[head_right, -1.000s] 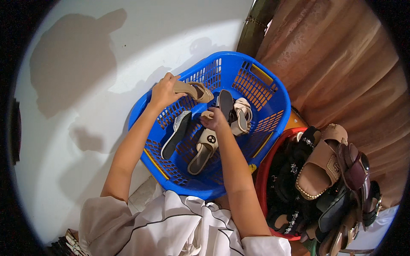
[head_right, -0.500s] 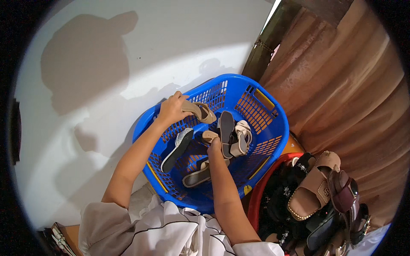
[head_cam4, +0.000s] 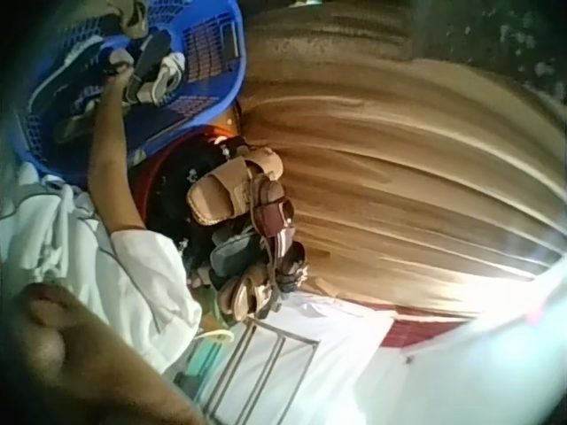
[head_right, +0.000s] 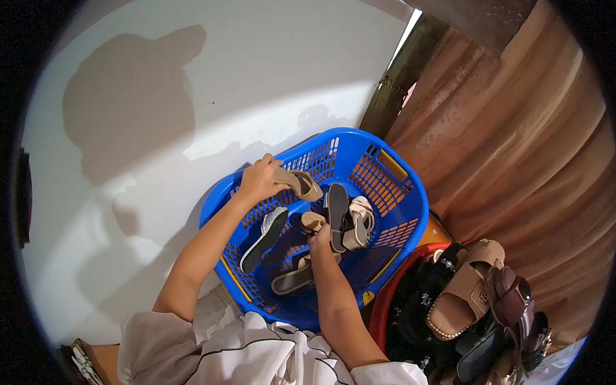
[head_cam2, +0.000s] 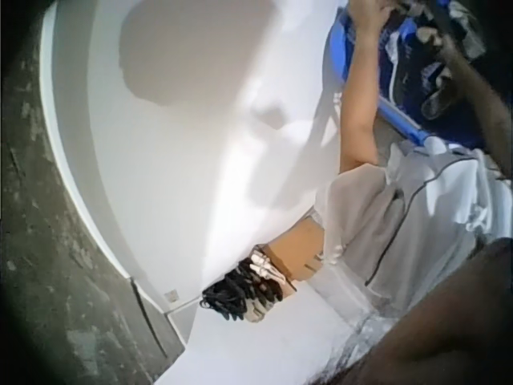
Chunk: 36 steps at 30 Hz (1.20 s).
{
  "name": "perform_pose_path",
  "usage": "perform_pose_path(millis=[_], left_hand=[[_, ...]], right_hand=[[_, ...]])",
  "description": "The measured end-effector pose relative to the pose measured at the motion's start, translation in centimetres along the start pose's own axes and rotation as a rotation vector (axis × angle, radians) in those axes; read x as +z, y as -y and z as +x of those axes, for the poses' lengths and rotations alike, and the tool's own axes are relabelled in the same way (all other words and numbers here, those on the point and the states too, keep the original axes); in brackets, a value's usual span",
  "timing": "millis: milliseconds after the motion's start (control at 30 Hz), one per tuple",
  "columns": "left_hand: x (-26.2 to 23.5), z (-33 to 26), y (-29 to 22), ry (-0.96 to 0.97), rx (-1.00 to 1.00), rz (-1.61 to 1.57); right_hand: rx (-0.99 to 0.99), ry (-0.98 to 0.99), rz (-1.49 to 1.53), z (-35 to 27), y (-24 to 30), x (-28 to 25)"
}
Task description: The person sorts various sandals and heels from a basket into plastic basins by hand, and then places sandals onto a wooden shoe rack.
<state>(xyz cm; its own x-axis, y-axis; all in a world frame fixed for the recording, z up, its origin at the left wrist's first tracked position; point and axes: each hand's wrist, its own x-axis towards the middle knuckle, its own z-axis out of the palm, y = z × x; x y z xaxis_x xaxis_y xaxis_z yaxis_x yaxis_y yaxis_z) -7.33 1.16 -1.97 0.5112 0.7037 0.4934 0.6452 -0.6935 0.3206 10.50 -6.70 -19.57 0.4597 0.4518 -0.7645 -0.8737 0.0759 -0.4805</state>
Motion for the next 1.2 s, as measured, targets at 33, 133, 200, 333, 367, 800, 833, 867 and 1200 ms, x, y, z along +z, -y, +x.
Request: perform_pose_path(millis=[33,133,200,333,367,800,833,867,1200], left_hand=[[0.1,0.1,-0.1,0.0,0.009,0.004],[0.5,0.7,-0.9,0.002,0.042,-0.006],[0.5,-0.1,0.2,0.012,0.01,0.015],[0.6,-0.3,0.3,0.022,0.009,-0.009],[0.7,-0.2,0.1,0.032,0.012,-0.008],[3.4,-1.3,0.5,0.314,0.107,0.121],[3.8,-1.4,0.8,0.349,0.078,0.16],[3.8,-1.1,0.6,0.382,0.059,0.196],[6.3,-1.4,0.7,0.882,-0.017,0.311]], right_hand=[[-0.028,-0.024,0.02,1.1,0.0,-0.3],[-0.084,-0.053,0.036,3.6,0.9,-1.1],[-0.045,-0.34,0.057,1.8,0.1,-0.2],[0.045,-0.287,-0.11,-2.5,1.9,1.8],[0.038,-0.282,-0.101,-3.5,2.4,2.5],[0.235,-0.079,0.004,-13.5,5.8,6.4],[0.254,-0.007,-0.011,-14.7,5.9,6.5],[0.248,-0.007,-0.003,-15.3,6.4,6.5],[-0.081,0.626,-0.091,-17.0,6.3,7.1]])
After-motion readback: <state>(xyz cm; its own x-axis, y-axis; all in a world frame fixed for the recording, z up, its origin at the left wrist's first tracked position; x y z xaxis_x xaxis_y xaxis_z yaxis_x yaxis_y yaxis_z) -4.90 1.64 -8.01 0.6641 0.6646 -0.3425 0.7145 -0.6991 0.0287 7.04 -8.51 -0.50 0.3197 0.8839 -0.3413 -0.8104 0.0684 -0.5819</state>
